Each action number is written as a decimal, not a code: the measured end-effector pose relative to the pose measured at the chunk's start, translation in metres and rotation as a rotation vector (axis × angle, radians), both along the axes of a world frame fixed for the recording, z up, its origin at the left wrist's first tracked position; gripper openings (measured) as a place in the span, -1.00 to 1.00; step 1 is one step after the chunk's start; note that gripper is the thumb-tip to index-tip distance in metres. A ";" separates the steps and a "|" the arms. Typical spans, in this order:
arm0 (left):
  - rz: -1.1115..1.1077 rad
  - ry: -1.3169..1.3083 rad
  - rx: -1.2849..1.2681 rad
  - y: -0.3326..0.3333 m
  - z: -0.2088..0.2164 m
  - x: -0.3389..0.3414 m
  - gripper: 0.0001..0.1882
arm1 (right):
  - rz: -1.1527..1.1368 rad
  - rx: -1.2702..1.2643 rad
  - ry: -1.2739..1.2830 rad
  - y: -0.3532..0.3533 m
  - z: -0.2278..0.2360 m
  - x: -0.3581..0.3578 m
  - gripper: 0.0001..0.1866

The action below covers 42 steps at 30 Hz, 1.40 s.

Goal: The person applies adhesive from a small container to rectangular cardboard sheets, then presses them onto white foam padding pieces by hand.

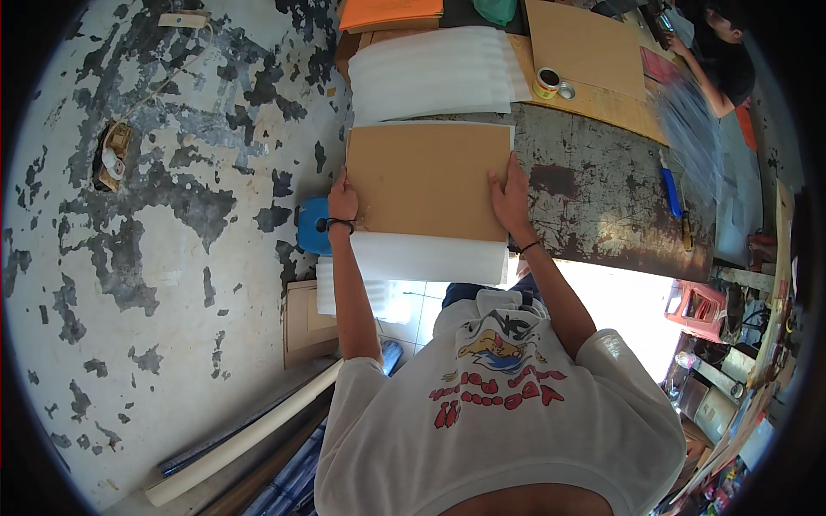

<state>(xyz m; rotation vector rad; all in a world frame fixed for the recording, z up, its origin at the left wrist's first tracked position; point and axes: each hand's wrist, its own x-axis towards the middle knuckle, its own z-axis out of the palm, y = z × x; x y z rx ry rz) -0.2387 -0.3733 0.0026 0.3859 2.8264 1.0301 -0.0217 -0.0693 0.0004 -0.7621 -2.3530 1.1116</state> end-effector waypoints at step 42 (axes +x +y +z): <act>-0.097 0.264 -0.280 0.056 -0.005 -0.010 -0.37 | 0.100 0.137 0.074 0.016 0.011 -0.006 -0.30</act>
